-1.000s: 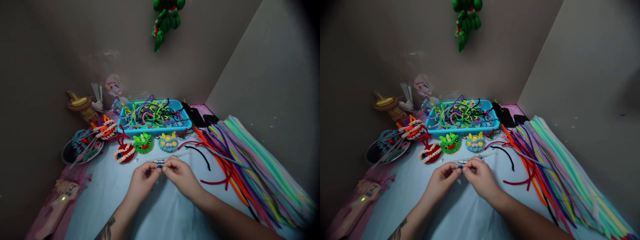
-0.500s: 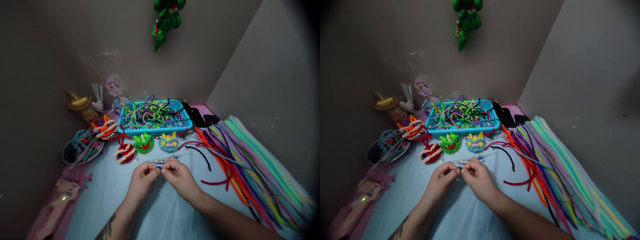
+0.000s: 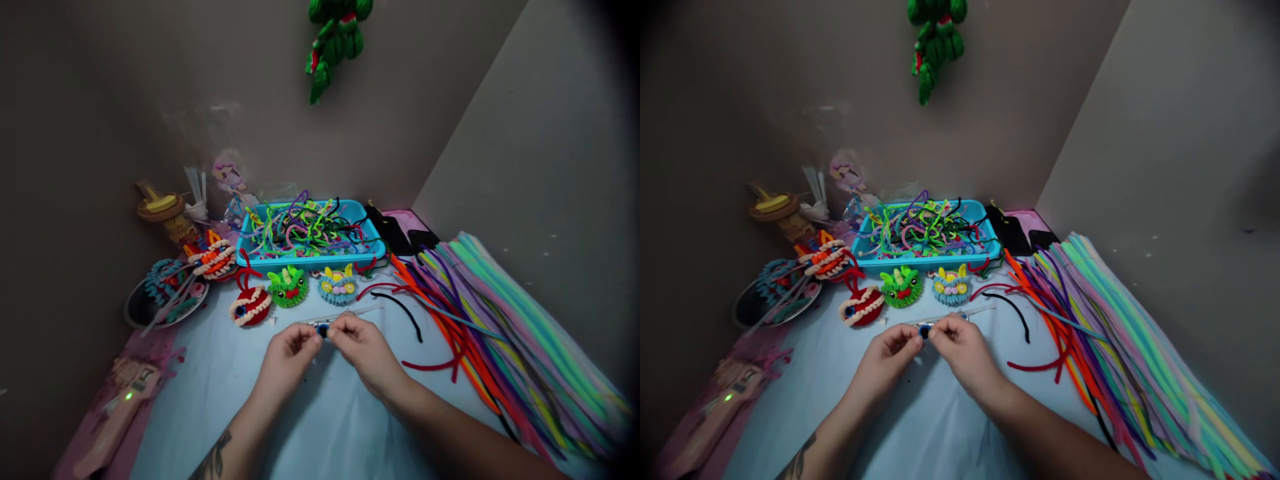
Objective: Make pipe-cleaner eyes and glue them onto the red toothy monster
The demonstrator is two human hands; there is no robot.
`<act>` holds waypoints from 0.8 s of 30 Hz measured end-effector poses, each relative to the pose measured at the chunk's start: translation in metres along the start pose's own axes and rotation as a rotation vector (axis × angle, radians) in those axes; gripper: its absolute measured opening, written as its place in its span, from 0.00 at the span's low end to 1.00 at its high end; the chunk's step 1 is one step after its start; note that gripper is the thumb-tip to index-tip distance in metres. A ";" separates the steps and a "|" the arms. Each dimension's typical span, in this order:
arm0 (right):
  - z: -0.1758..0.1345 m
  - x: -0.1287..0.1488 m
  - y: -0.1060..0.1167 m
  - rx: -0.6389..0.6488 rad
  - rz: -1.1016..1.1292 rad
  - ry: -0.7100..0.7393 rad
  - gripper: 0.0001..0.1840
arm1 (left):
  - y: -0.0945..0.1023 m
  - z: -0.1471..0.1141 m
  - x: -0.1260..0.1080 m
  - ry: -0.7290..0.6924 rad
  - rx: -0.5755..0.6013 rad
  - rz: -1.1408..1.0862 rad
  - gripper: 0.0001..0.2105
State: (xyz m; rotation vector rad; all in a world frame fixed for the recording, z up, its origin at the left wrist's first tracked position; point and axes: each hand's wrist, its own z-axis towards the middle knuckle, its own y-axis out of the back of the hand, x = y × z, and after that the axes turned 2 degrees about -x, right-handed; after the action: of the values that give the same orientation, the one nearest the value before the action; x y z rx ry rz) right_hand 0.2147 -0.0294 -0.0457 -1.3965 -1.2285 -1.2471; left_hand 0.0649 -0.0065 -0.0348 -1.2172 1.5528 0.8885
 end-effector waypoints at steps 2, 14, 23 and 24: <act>-0.001 0.000 0.000 0.002 -0.027 0.021 0.09 | -0.001 -0.001 0.000 -0.011 -0.012 0.022 0.15; 0.002 -0.002 0.000 0.011 0.068 -0.054 0.13 | 0.000 -0.002 -0.003 0.036 -0.049 0.008 0.14; 0.001 -0.001 -0.001 0.010 0.051 -0.056 0.10 | 0.001 -0.001 0.001 -0.080 -0.036 0.105 0.10; 0.001 -0.001 -0.001 0.013 0.050 -0.055 0.10 | 0.001 -0.001 0.001 -0.090 -0.036 0.119 0.10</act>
State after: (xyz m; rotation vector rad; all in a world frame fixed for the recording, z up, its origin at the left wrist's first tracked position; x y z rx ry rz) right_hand 0.2134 -0.0282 -0.0467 -1.4523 -1.2298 -1.1716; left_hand 0.0640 -0.0076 -0.0360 -1.1039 1.5553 1.0391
